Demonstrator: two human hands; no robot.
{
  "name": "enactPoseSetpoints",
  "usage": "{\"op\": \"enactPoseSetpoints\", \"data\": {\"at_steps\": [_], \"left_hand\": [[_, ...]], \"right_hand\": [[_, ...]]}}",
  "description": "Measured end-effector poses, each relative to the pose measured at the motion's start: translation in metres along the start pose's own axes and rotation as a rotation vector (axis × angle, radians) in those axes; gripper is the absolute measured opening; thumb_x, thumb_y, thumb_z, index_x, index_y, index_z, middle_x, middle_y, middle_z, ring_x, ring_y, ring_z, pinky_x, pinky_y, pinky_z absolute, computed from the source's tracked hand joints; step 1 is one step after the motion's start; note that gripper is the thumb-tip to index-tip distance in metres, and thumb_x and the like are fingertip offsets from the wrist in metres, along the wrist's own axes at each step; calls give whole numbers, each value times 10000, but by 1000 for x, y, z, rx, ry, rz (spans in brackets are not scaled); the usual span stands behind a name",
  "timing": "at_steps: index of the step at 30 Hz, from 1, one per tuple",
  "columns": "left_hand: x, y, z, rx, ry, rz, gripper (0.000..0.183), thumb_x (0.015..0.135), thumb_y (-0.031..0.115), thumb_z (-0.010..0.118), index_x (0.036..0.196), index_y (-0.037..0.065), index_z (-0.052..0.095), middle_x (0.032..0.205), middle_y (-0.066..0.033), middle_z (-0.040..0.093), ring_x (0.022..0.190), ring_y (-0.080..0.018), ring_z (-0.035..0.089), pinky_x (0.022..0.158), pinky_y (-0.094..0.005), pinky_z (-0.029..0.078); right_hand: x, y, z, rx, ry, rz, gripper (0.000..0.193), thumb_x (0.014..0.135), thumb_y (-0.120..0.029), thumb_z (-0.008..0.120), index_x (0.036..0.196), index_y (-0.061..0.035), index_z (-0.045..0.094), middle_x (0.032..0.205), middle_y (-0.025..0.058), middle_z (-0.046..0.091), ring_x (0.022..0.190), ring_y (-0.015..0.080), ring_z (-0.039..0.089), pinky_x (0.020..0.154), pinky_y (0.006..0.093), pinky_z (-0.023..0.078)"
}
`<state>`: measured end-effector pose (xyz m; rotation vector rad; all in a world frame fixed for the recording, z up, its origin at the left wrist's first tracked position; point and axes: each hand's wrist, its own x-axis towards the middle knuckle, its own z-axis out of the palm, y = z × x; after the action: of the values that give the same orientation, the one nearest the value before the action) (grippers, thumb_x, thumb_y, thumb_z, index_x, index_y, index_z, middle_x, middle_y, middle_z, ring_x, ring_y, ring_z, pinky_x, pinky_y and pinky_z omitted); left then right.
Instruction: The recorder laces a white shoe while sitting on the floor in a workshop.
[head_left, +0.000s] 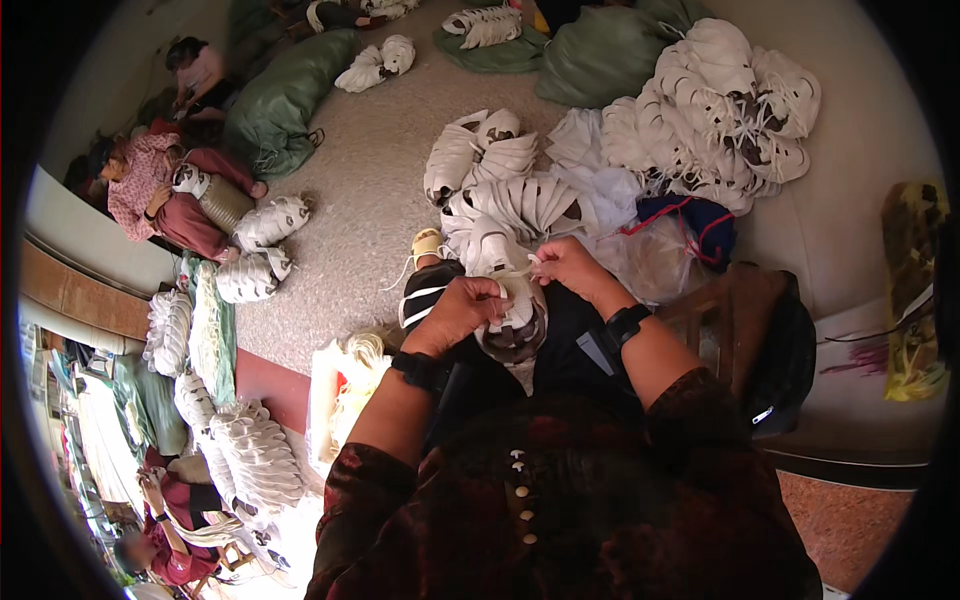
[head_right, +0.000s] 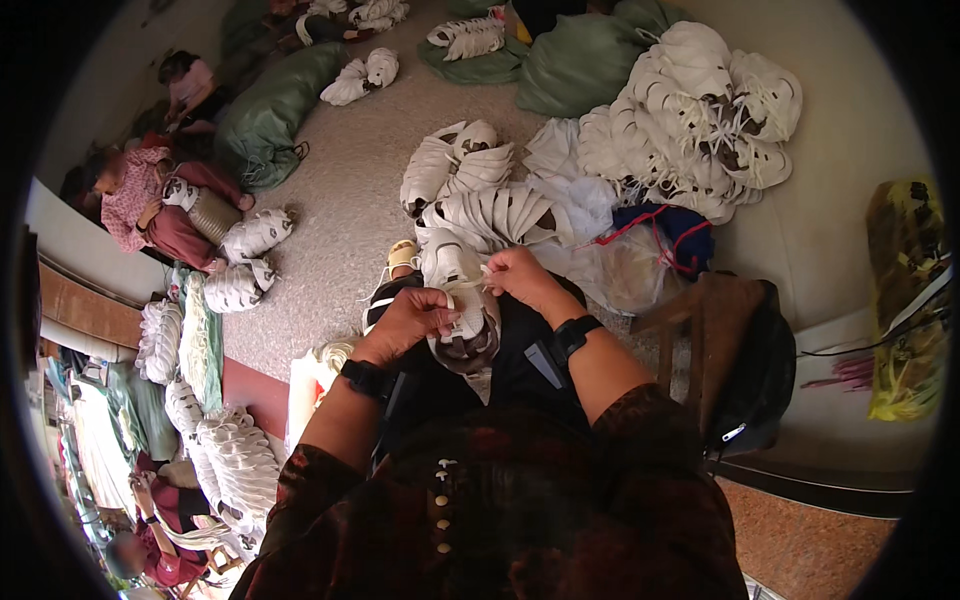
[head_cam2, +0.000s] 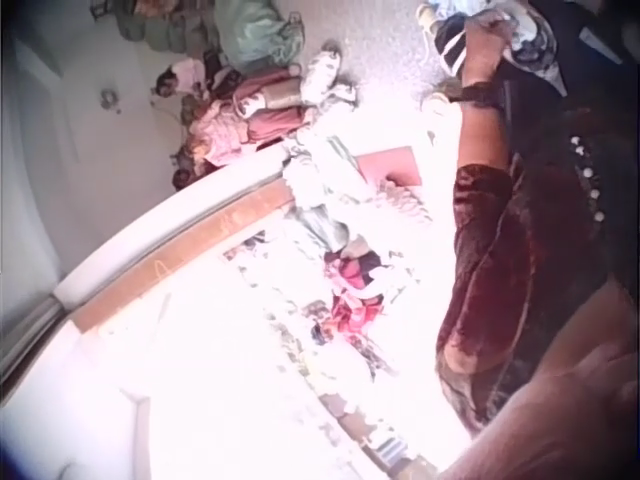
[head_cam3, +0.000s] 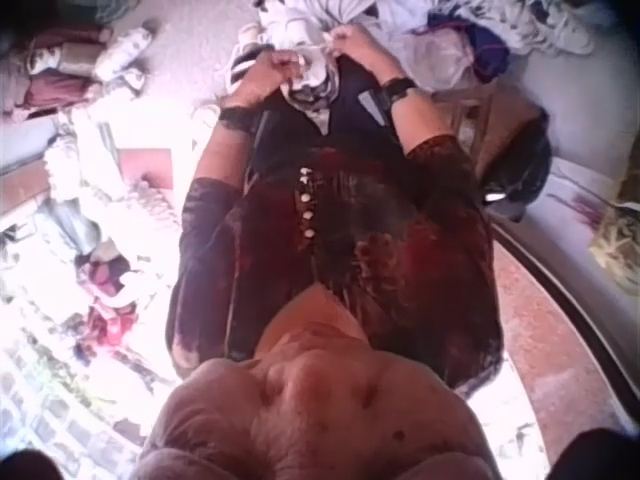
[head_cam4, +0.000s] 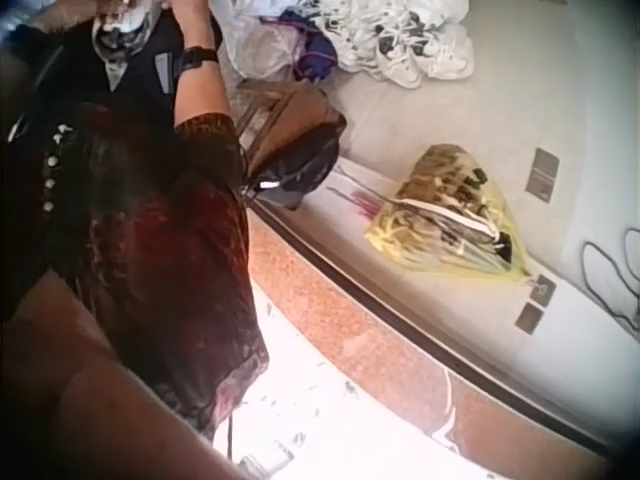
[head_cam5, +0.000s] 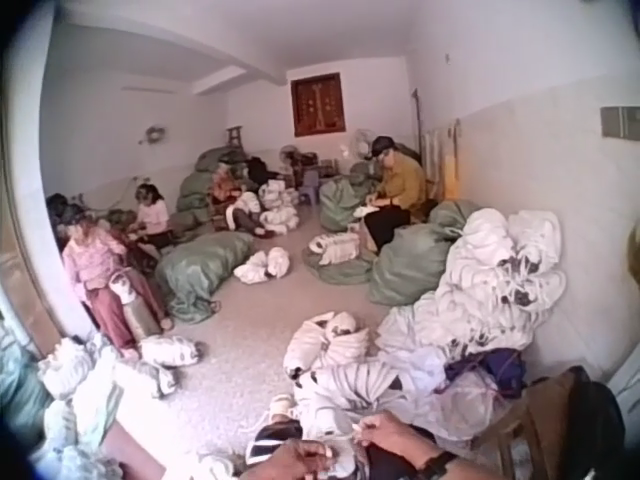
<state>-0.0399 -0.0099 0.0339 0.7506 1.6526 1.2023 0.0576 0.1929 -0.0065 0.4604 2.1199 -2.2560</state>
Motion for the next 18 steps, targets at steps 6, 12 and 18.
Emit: {"op": "enactPoseSetpoints", "data": {"at_steps": [6, 12, 18], "left_hand": [[15, -4, 13, -1, 63, 144, 58, 819, 36, 610, 827, -8, 573, 839, -26, 608, 599, -58, 540, 534, -209, 430], [10, -10, 17, 46, 145, 200, 63, 801, 10, 607, 761, -2, 560, 1033, -50, 606, 617, -61, 543, 544, -215, 443], [8, -23, 33, 258, 321, 335, 95, 748, -18, 631, 732, -9, 537, 997, -107, 636, 636, -128, 580, 582, -259, 469]], "right_hand": [[12, 17, 9, -161, 259, -223, 145, 713, -42, 649, 650, 18, 533, 565, 41, 512, 544, 126, 497, 518, 297, 402], [14, 19, 21, -474, 373, -355, 177, 659, -74, 655, 678, 6, 498, 638, 198, 501, 602, 376, 489, 540, 403, 395], [14, 21, 32, -519, 486, -324, 136, 674, -50, 619, 687, 6, 496, 670, 209, 529, 673, 410, 525, 568, 424, 414]]}}
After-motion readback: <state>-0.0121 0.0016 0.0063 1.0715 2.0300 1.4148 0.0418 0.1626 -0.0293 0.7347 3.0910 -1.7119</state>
